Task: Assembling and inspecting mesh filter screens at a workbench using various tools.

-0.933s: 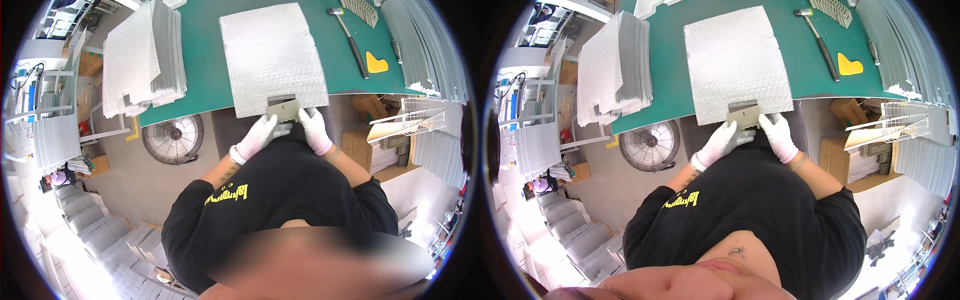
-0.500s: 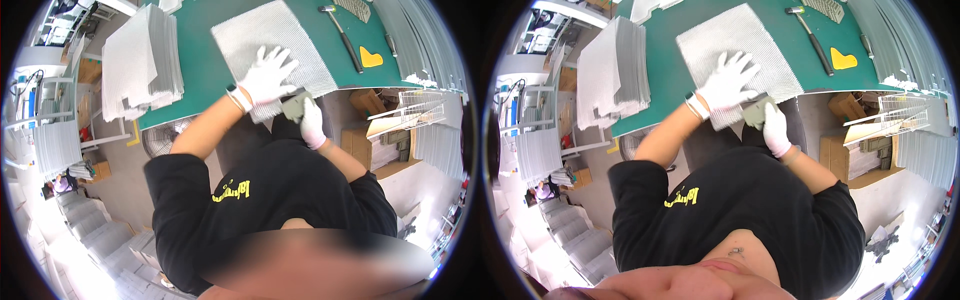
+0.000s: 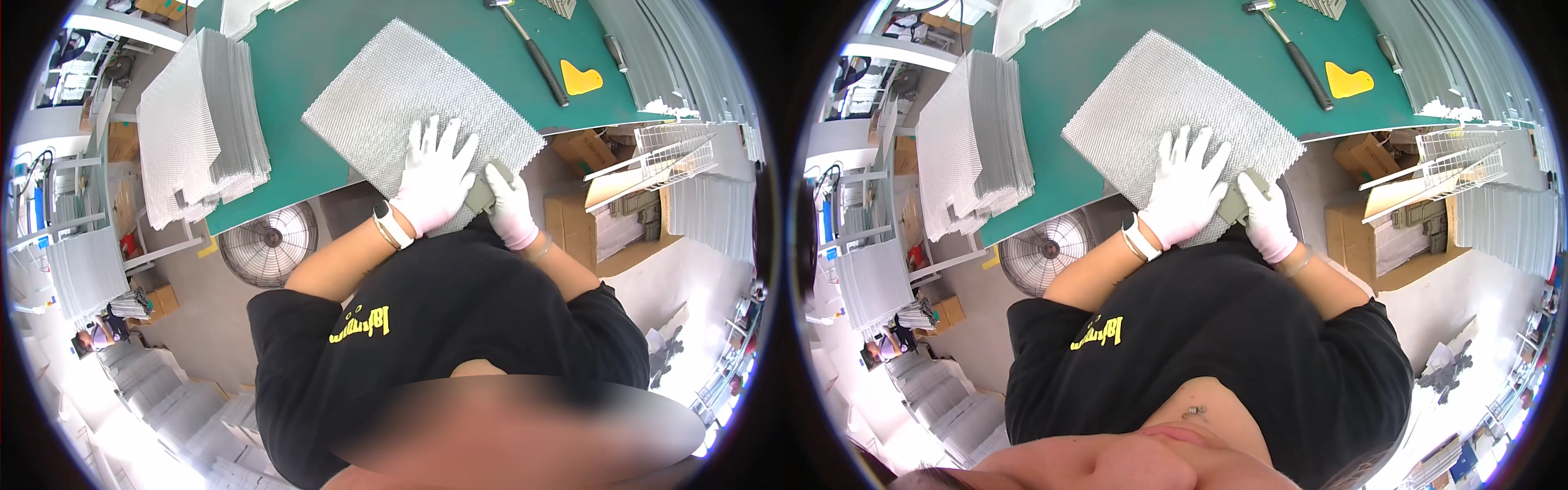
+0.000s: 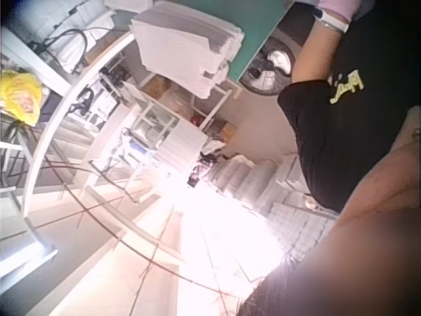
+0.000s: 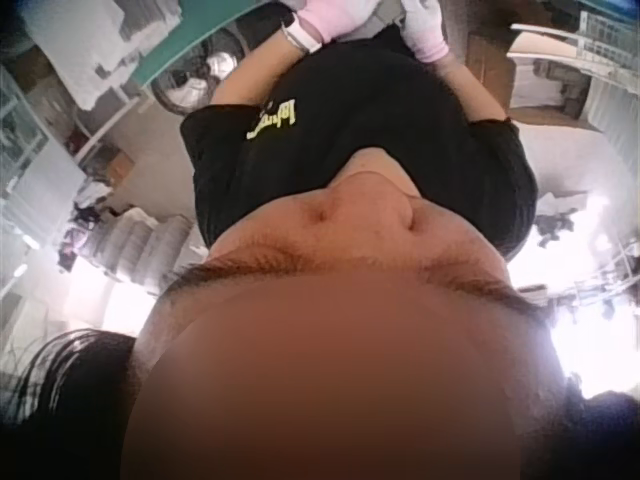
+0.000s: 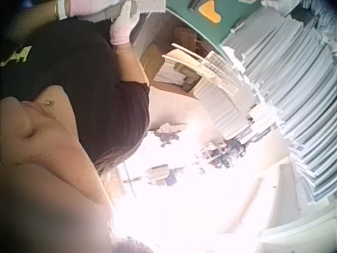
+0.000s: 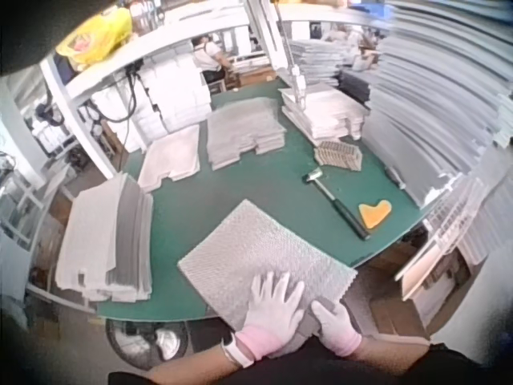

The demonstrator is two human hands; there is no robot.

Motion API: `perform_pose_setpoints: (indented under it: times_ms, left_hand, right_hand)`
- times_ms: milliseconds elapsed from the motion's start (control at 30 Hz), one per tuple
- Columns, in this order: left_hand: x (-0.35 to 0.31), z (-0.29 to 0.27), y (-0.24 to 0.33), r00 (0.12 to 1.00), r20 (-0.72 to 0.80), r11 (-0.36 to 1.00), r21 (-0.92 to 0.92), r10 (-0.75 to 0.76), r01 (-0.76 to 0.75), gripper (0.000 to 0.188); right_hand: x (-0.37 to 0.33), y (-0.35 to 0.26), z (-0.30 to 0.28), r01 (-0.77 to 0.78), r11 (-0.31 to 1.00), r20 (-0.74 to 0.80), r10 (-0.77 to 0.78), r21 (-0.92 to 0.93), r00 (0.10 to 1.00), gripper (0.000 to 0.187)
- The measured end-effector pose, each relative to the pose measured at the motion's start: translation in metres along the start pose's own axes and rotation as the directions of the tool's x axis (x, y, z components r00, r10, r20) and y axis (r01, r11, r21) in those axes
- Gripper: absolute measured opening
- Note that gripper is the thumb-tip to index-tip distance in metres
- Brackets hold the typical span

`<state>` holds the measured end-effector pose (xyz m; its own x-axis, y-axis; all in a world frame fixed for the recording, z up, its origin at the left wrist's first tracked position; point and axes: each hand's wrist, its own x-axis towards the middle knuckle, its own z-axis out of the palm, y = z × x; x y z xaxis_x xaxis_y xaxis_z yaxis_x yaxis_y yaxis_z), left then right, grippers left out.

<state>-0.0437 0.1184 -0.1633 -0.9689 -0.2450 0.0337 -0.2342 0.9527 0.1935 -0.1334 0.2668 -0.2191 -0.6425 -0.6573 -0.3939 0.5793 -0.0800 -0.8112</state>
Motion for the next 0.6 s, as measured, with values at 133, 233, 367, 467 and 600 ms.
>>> perform_pose_setpoints:
  times_ms: [133,233,367,467,600]
  left_hand:
    - [0.0,0.002,0.002,0.999,-0.045,1.0,-0.021,0.012,-0.013,0.059]
    - [0.003,0.002,-0.006,0.997,-0.075,0.999,-0.02,0.025,-0.027,0.056]
    - [0.045,-0.028,-0.051,0.98,0.187,0.997,-0.057,0.069,-0.059,0.049]
    - [0.082,-0.035,-0.083,0.961,0.274,0.97,-0.24,0.043,0.025,0.052]
    - [0.103,0.007,-0.094,0.945,-0.319,0.993,0.112,0.078,-0.044,0.058]
  right_hand:
    - [0.012,0.02,-0.005,0.123,0.991,-0.063,-0.119,0.056,0.991,0.019]
    - [0.022,0.018,0.006,-0.058,0.998,-0.027,0.059,0.016,0.998,0.027]
    - [0.023,-0.032,0.011,-0.205,0.706,0.43,0.607,-0.678,0.668,0.048]
    - [0.021,-0.023,0.002,0.336,0.463,0.57,0.609,-0.82,0.551,0.06]
    - [0.017,-0.071,0.001,0.495,0.608,0.768,0.597,-0.621,0.232,0.043]
